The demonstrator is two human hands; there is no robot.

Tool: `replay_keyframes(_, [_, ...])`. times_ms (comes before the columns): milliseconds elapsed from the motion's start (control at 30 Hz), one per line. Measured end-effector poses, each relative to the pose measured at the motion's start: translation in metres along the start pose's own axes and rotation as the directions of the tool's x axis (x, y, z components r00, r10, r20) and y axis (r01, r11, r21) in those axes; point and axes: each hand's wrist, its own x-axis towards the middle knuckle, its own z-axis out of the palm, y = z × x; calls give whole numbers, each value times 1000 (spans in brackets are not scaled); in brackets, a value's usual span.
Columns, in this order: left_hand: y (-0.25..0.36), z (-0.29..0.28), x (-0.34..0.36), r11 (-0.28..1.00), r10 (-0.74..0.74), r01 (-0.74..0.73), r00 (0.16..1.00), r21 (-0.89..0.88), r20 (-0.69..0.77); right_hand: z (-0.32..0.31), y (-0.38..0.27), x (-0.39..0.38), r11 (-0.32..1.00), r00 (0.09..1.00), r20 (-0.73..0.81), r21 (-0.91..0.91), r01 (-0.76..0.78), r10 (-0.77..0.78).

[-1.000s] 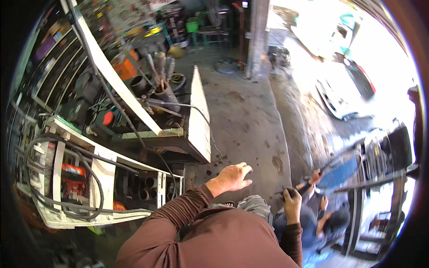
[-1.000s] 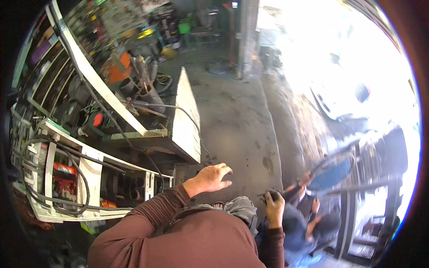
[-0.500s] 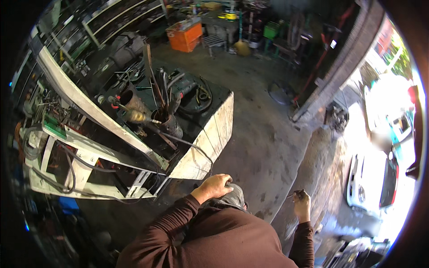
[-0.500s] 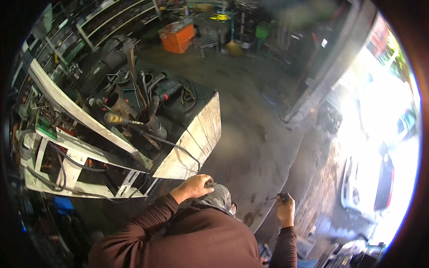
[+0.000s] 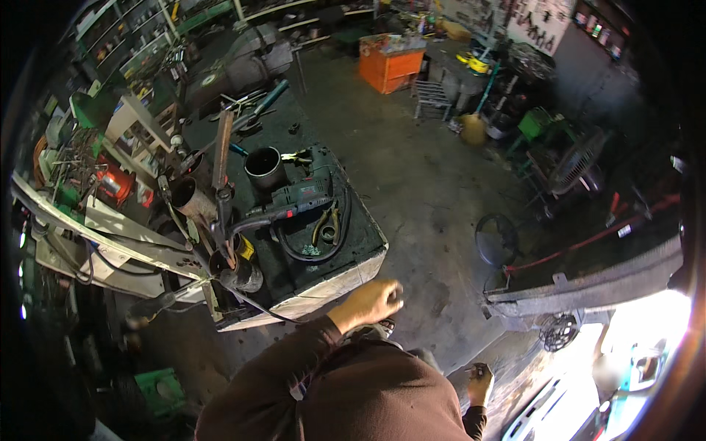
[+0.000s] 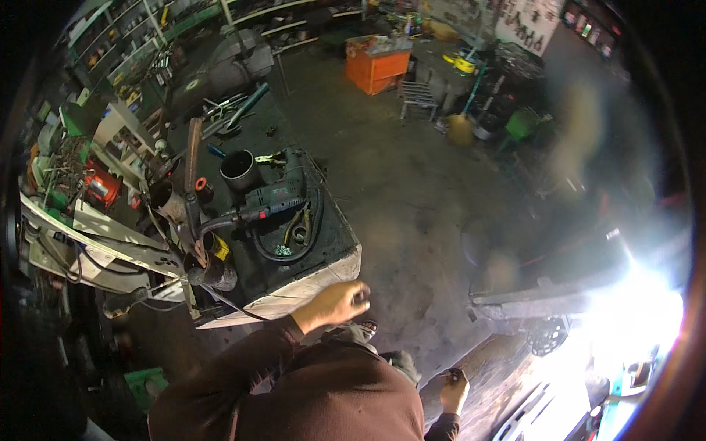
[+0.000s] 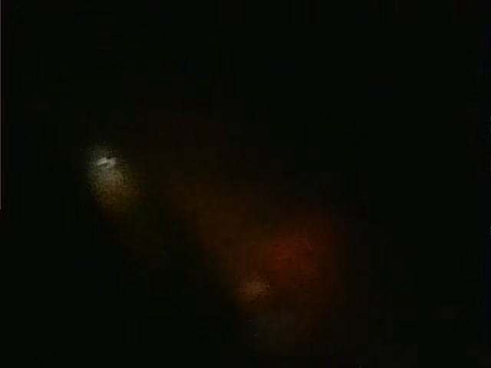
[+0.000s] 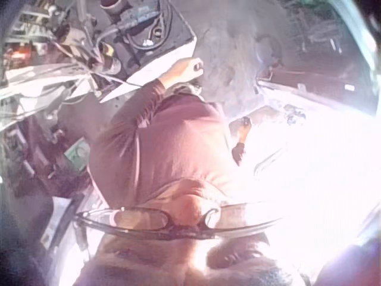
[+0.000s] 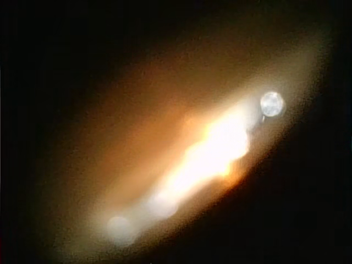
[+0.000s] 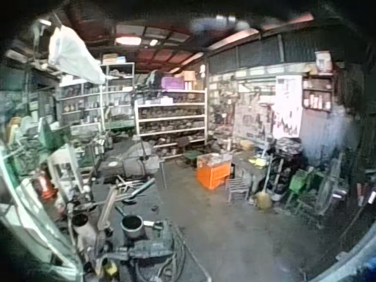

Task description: The person operates a drill press to work on a metal part, then moves to a workbench to assemble and adjust a cylindrical metal component using hand tools. The person also handles a power drill and an extension cord while moving between the workbench and a vehicle outside.

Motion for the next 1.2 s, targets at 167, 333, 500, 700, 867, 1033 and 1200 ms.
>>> replay_keyframes(167, [-5, -58, 74, 995, -101, 89, 891, -48, -442, -28, -23, 163, 975, 981, 174, 191, -114, 80])
replay_keyframes(333, [-29, -84, 95, 963, -195, 261, 474, -75, -859, 5, -98, 349, 934, 893, 373, -146, 327, -254])
replay_keyframes(500, [-72, -101, 78, 795, -414, 458, -70, -398, -907, 59, -234, 518, 844, 683, 576, 24, 535, -449])
replay_keyframes(700, [-105, -150, 65, 666, -715, -305, -523, -681, -464, 117, -393, 627, 684, 445, 744, 22, 729, -498])
replay_keyframes(867, [-171, -172, 49, 689, -656, -285, -637, -667, -405, 199, -458, 674, 688, 379, 779, 90, 720, -499])
replay_keyframes(1033, [-196, -189, 50, 610, -784, -555, -528, -565, -328, 262, -524, 671, 559, 194, 826, 167, 812, -529])
replay_keyframes(1200, [-174, -215, 60, 575, -809, -591, -516, -566, -282, 328, -622, 643, 296, -90, 874, 257, 920, -478])
